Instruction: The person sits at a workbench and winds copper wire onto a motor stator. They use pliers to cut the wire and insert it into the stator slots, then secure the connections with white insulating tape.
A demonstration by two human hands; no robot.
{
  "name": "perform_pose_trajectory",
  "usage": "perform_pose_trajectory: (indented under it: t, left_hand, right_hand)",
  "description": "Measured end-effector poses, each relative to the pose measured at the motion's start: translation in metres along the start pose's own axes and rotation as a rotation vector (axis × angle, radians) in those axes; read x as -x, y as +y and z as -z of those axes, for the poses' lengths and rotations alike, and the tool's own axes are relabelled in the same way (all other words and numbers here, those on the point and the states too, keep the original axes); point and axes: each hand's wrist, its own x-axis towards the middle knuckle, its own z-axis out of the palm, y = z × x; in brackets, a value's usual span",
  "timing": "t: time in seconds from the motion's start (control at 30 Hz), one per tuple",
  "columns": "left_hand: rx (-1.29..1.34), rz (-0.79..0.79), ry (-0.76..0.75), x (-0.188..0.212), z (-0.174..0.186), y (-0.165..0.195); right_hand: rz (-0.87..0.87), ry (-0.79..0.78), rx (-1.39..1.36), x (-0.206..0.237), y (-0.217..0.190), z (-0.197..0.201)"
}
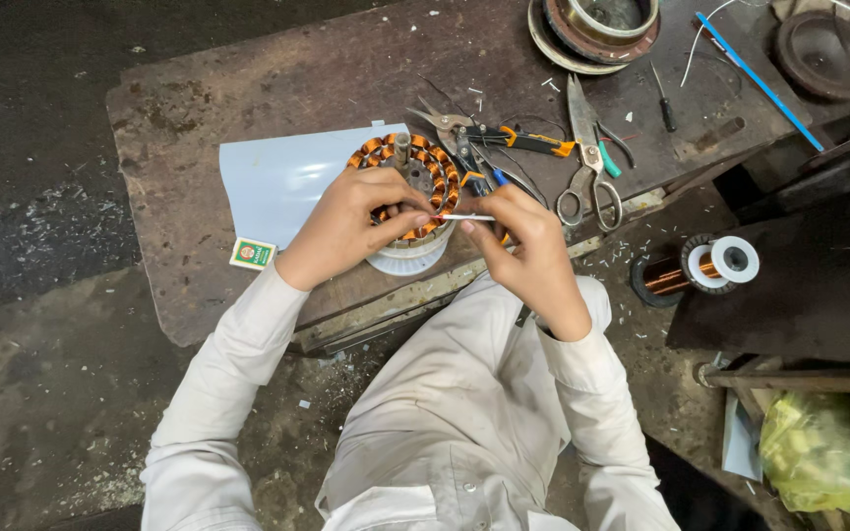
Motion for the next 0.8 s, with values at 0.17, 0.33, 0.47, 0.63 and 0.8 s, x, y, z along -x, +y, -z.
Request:
perform_pose_trajectory:
  t: [0.17, 0.33, 0.47, 0.63, 0.8]
  left_hand:
    - [0.040, 0.021, 0.034, 0.001, -0.005, -0.002]
    - [0.082, 0.012, 0.059, 0.001, -0.008, -0.004]
    - [0.083, 0.012, 0.067, 0.002, -0.009, -0.003]
    - [0.086, -0.002, 0.071, 0.002, -0.009, -0.001]
    - [0.076, -0.020, 0.086, 0.002, -0.008, 0.002]
  right_hand:
    - [-0.039, -0.028, -0.035, -0.007, -0.006, 0.006]
    - [-0.006, -0.018, 0.013, -0.010, -0.006, 0.005]
    - [0.057, -0.013, 0.078, -0.011, -0.001, -0.002]
    - [-0.149, -0.134, 0.088, -0.015, 0.006, -0.004]
    - [-0.224, -0.178, -0.080, -0.016, 0.012, 0.005]
